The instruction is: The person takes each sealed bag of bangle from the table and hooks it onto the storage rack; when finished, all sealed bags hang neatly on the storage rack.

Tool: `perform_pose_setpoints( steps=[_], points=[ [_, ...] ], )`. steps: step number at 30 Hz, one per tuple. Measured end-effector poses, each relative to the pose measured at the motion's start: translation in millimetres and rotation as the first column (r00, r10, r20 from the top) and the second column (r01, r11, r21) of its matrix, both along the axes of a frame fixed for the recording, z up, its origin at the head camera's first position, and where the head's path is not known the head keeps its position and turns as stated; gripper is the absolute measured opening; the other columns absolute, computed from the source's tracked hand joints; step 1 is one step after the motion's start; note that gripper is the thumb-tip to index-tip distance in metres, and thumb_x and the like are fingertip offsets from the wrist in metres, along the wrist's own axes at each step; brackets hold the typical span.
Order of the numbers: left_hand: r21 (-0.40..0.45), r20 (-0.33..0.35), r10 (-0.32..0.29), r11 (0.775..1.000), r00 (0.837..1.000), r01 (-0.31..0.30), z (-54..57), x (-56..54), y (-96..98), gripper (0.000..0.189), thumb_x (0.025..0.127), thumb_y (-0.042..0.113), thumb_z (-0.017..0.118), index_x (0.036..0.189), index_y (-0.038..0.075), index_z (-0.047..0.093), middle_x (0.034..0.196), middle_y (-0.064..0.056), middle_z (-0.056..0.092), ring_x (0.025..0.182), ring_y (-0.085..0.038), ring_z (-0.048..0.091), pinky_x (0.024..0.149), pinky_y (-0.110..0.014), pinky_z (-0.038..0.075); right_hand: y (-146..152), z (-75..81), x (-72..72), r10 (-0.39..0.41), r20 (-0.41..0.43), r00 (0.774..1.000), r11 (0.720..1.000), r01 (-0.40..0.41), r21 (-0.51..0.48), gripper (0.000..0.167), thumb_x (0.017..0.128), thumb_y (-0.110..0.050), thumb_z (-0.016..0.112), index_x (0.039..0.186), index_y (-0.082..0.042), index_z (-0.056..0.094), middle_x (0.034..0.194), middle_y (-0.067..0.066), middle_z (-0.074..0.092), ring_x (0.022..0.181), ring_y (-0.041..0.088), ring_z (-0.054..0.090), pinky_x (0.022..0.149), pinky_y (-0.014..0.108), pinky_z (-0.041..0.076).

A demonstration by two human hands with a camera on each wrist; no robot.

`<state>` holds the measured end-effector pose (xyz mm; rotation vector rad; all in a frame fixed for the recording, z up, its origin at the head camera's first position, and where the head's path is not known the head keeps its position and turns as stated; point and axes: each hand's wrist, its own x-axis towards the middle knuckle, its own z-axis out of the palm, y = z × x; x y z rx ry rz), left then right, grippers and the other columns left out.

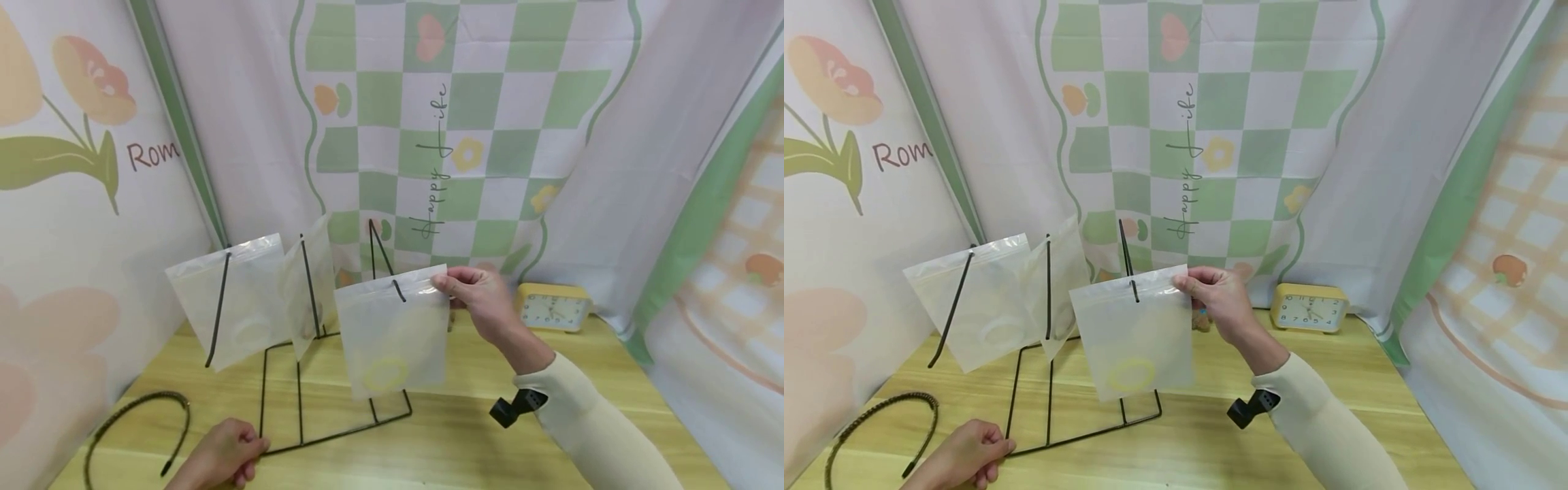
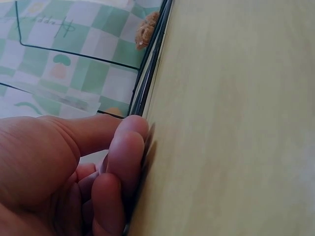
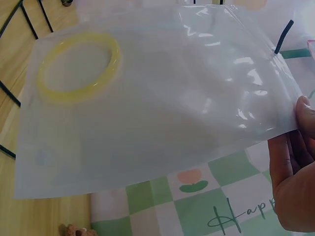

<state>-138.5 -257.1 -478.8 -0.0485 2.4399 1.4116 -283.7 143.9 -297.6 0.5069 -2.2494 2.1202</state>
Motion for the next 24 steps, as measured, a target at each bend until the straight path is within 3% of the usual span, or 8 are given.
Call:
perform_pose_setpoints(
  steps=[4,15,24],
  points=[
    [0.003,-0.002,-0.006,1.0,1.0,0.006,-1.0,-0.6,-0.1,0.029,0.094,0.023,0.066,0.073,0.006,0.056,0.058,-0.004,0.06,0.046,-0.01,0.055,0.046,-0.025,0.049,-3,-2.2,-6.8,-0.015,0.002,1.0,1.0,0.015,-0.003,0.006,0.089,-0.017,0.073,0.087,-0.012,0.075,0.082,-0.003,0.073,0.073,0.012,0.069,0.068,0.029,0.058],
    [-0.006,0.005,0.0,1.0,1.0,0.0,1.0,-0.7,0.0,0.029,0.094,0.023,0.066,0.073,0.006,0.056,0.058,-0.004,0.06,0.046,-0.01,0.055,0.046,-0.025,0.048,-12,-5.0,-24.3,-0.09,0.015,0.996,0.996,0.089,0.026,0.035,0.088,-0.029,0.075,0.106,0.001,0.07,0.089,-0.002,0.072,0.076,0.014,0.071,0.073,0.033,0.059],
    [-0.037,0.004,0.001,0.999,1.0,-0.001,1.9,-0.2,1.0,0.028,0.094,0.022,0.066,0.073,0.007,0.056,0.057,-0.003,0.06,0.046,-0.011,0.055,0.047,-0.025,0.048,-20,-1.5,-38.7,-0.082,0.032,0.996,0.996,0.081,0.028,0.039,0.089,-0.031,0.072,0.111,0.001,0.068,0.095,-0.001,0.072,0.082,0.015,0.07,0.079,0.036,0.058]
  ],
)
